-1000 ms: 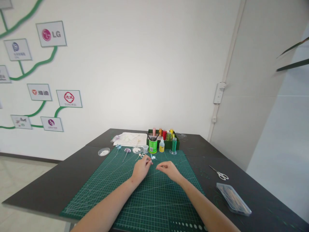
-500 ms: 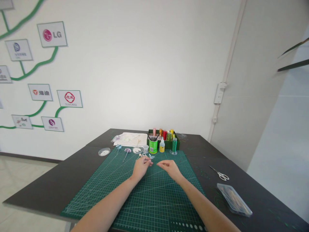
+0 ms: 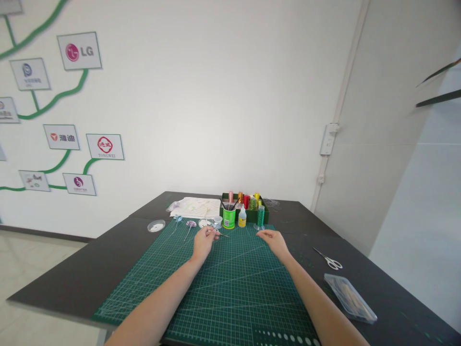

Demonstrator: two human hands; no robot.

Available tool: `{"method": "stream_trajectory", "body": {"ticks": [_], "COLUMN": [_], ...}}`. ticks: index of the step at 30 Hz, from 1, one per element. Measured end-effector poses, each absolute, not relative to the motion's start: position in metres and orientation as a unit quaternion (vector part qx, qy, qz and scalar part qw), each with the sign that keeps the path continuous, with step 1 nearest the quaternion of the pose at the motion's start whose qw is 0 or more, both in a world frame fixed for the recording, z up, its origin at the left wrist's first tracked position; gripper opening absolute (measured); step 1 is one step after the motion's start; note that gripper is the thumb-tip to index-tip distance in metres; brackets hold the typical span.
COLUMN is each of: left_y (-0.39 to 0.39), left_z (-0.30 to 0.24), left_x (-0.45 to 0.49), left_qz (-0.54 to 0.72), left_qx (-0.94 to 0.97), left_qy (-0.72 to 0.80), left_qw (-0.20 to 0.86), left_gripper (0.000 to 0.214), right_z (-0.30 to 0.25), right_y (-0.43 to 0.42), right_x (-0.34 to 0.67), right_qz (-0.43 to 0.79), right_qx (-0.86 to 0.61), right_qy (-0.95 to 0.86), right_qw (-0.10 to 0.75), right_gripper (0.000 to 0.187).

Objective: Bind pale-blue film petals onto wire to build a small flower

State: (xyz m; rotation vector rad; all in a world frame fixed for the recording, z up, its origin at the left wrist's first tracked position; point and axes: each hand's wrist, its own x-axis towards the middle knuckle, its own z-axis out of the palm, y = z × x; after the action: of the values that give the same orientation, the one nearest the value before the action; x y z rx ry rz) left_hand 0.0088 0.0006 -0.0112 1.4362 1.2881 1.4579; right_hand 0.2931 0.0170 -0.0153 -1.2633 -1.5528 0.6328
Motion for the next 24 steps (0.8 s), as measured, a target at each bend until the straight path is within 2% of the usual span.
{"method": "stream_trajectory", "body": {"ticks": [4,10,14,19,24], "left_y": [-0.002,-0.003,-0.006,-0.012,-0.020], "left_z": [-0.006,-0.005,-0.006,-0.007,-0.008], "left_x": [0.009,0.009,0.012,0.020,0.028], "left_qz": [0.564,0.582,0.573,0.537,0.510], "left_qx": [0.550,0.542,0.571,0.618,0.653], "left_qy": [0.509,0.498,0.482,0.470,0.436], "left_qw": [0.347,0.346,0.336,0.329,0.351], "left_gripper": [0.015,0.019,0.017,0.016,0.016], "right_z": [-0.013,-0.012,-0.014,-0.013,-0.012], "right_y": [0.019,0.011,0.008,0.008,-0.005], "right_x": [0.318,0.335,0.327,0.302,0.260], "right_qz": [0.186,0.056,-0.045,-0.008,0.110], "right_qx": [-0.594,-0.728,-0.739,-0.651,-0.493], "right_qy": [-0.631,-0.589,-0.572,-0.630,-0.721], "right_qw": [0.463,0.346,0.352,0.423,0.475], "right_gripper": [0.029,0.027,0.028,0.035,0.025]}}
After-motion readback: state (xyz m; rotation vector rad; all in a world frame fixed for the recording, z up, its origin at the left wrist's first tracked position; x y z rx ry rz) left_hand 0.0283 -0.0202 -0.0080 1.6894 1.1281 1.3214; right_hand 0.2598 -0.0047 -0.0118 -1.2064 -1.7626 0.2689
